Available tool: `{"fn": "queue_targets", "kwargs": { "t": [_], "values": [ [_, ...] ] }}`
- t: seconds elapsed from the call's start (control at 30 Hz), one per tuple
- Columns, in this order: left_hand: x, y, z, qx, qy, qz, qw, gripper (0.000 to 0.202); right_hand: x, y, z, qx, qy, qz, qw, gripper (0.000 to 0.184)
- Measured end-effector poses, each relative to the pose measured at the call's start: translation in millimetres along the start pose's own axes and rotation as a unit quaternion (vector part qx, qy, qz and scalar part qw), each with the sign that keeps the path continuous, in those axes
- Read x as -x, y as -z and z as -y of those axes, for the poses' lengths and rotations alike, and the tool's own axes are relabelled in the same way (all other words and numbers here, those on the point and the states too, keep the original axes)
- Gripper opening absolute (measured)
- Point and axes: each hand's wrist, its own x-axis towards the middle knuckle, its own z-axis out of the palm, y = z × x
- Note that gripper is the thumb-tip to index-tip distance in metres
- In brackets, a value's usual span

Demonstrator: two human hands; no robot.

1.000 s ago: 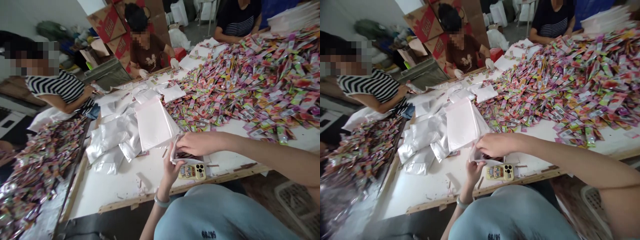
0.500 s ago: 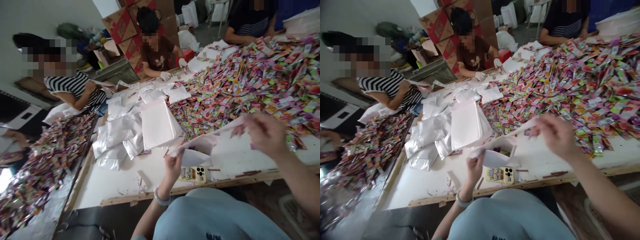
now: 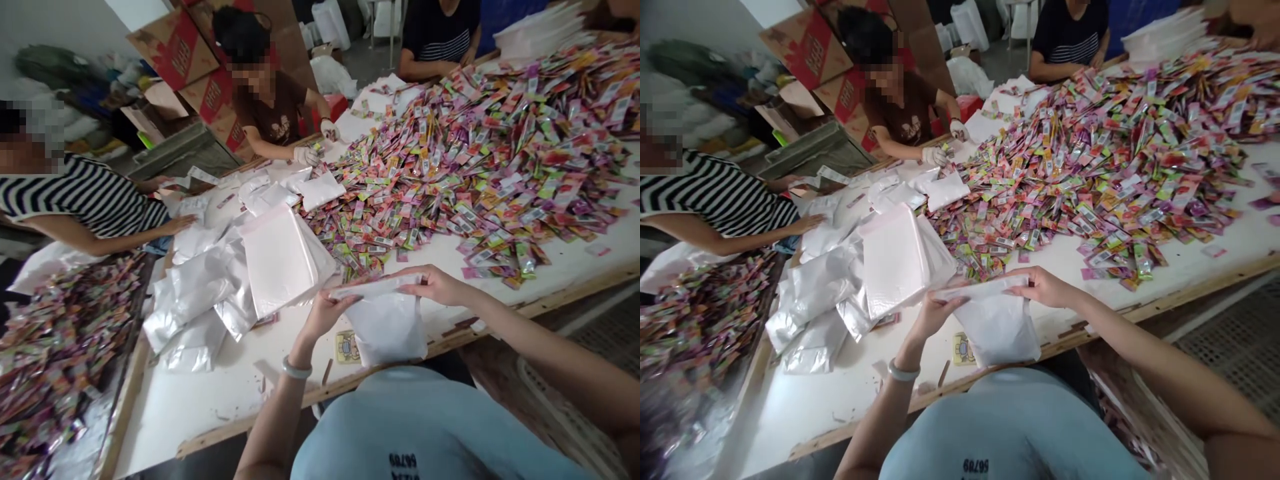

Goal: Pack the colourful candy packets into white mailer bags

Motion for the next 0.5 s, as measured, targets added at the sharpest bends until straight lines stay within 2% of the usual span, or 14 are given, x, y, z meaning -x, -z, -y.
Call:
{"fn": "queue_targets", "kwargs": {
  "t": [0.1, 0.2, 0.3, 0.4, 0.47, 0.5],
  "values": [
    [-10, 16.2, 9, -0.079, -0.058, 0.097, 0.990, 0.037, -1, 14, -26, -0.021, 0.033, 0.049, 0.998, 0.037],
    [-14, 28.3, 8, -0.143, -0.100, 0.185, 0.967, 0.025, -1, 25, -40, 0.007, 0.063, 0.086, 0.994, 0.036],
    [-11, 38.7, -2, -0.178, -0.113, 0.246, 0.946, 0.037, 0, 34, -37, 0.025, 0.070, 0.116, 0.990, 0.035],
    [-3, 43.4, -9, -0.205, -0.118, 0.258, 0.937, 0.037, 4, 39, -26, 0.009, 0.058, 0.163, 0.985, 0.037],
    [2, 37.0, -5, -0.227, -0.108, 0.210, 0.945, 0.031, 8, 32, -19, 0.024, 0.050, 0.156, 0.986, 0.033],
    [4, 30.7, -1, -0.247, -0.101, 0.162, 0.950, 0.030, 11, 24, -17, 0.046, 0.049, 0.124, 0.990, 0.030]
  ]
}}
